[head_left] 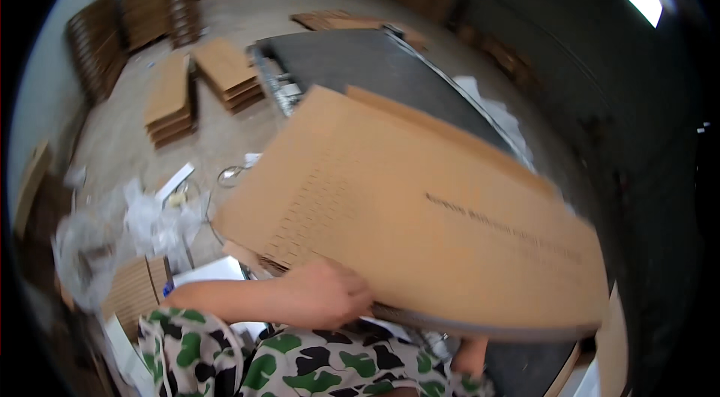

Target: The person places white furniture panels into a large cardboard box lined with foam, wraps the panels in plastic sheeting, and then closes the box.

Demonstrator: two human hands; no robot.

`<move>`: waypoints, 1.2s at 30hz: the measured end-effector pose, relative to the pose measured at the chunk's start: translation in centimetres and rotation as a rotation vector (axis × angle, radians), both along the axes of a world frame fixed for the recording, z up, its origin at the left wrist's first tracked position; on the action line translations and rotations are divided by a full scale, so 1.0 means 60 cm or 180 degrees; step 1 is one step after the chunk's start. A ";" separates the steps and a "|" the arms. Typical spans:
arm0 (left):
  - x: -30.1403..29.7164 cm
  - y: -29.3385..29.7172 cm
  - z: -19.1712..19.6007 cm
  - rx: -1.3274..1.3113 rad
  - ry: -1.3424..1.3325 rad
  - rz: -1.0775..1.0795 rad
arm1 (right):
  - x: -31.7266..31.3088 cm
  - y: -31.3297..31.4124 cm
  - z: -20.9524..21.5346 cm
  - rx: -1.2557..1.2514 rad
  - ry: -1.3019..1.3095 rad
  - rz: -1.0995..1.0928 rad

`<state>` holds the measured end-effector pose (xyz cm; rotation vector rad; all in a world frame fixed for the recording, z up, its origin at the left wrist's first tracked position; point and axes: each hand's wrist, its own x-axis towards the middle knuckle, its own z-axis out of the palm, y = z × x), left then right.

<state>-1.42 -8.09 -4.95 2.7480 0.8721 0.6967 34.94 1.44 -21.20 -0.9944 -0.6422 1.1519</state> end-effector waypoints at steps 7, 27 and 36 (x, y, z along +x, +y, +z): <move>-0.104 0.115 0.027 0.0939 0.0116 0.1279 | -0.163 0.304 -0.022 0.0559 0.1286 0.0325; 0.107 0.086 0.056 0.1383 0.0401 0.0074 | 0.130 0.092 0.055 0.0862 0.1820 -0.0814; 0.221 0.076 -0.043 0.0143 0.0859 -0.0940 | 0.354 -0.384 -0.143 -0.1328 -0.1159 -0.3227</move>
